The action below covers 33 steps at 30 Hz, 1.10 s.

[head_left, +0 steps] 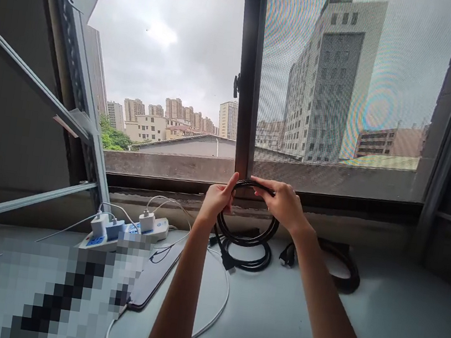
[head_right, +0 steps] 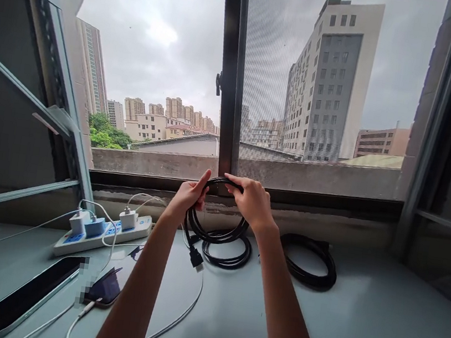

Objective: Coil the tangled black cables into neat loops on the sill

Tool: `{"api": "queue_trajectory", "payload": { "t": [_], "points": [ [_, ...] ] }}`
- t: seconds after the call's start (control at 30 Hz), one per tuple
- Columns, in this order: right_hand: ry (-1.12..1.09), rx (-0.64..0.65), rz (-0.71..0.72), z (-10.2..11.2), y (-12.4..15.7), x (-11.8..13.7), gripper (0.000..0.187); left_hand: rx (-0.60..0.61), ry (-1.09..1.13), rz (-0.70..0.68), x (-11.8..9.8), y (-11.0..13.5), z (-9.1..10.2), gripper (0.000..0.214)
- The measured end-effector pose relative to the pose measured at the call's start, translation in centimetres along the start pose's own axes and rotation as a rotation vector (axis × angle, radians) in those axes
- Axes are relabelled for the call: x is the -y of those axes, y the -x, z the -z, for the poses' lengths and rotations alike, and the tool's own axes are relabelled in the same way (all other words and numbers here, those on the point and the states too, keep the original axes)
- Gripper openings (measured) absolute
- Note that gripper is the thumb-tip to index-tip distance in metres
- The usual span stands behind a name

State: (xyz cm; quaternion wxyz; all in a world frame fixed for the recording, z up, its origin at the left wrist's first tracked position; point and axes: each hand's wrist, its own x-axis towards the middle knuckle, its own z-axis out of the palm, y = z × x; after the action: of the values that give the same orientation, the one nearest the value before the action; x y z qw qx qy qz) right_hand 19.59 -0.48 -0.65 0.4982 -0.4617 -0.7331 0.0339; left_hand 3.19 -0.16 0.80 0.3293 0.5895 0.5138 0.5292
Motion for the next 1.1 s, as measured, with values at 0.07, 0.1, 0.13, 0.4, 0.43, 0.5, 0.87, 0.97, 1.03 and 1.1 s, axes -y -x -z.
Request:
{"api": "queue_trajectory", "payload": {
  "t": [0.07, 0.1, 0.13, 0.4, 0.43, 0.5, 0.87, 0.97, 1.03, 1.1],
  "points": [
    [0.013, 0.002, -0.146, -1.3, -0.4, -1.7, 0.034, 0.129, -0.111, 0.044, 1.7, -0.8, 0.1, 0.048],
    [0.013, 0.008, -0.187, -1.8, -0.5, -2.6, 0.034, 0.184, -0.206, 0.062, 2.5, -1.1, 0.2, 0.044],
    [0.012, 0.016, -0.226, -2.4, -0.6, -3.5, 0.035, 0.211, -0.254, 0.084, 3.3, -1.4, 0.3, 0.038],
    [0.076, 0.309, -0.389, -6.1, 0.2, -8.8, 0.032, 0.139, -0.524, 0.273, 9.6, -3.2, -1.7, 0.025],
    [0.1, 0.346, -0.41, -6.7, 0.5, -9.3, 0.032, 0.125, -0.546, 0.289, 10.3, -3.3, -1.9, 0.029],
    [0.151, 0.419, -0.466, -8.0, 1.2, -10.3, 0.032, 0.121, -0.586, 0.327, 11.6, -3.3, -2.2, 0.034],
    [0.235, 0.566, -0.593, -11.6, 3.2, -13.7, 0.036, 0.065, -0.833, 0.355, 13.6, -3.3, -2.5, 0.038],
    [0.241, 0.6, -0.596, -11.5, 3.2, -14.1, 0.036, 0.037, -0.899, 0.385, 13.3, -3.0, -2.7, 0.038],
    [0.233, 0.629, -0.589, -11.4, 3.1, -14.2, 0.035, 0.044, -0.928, 0.411, 13.3, -2.6, -2.9, 0.038],
    [0.229, 0.654, -0.59, -11.2, 3.1, -14.2, 0.035, 0.051, -0.951, 0.427, 13.3, -2.3, -3.1, 0.038]
  ]
}}
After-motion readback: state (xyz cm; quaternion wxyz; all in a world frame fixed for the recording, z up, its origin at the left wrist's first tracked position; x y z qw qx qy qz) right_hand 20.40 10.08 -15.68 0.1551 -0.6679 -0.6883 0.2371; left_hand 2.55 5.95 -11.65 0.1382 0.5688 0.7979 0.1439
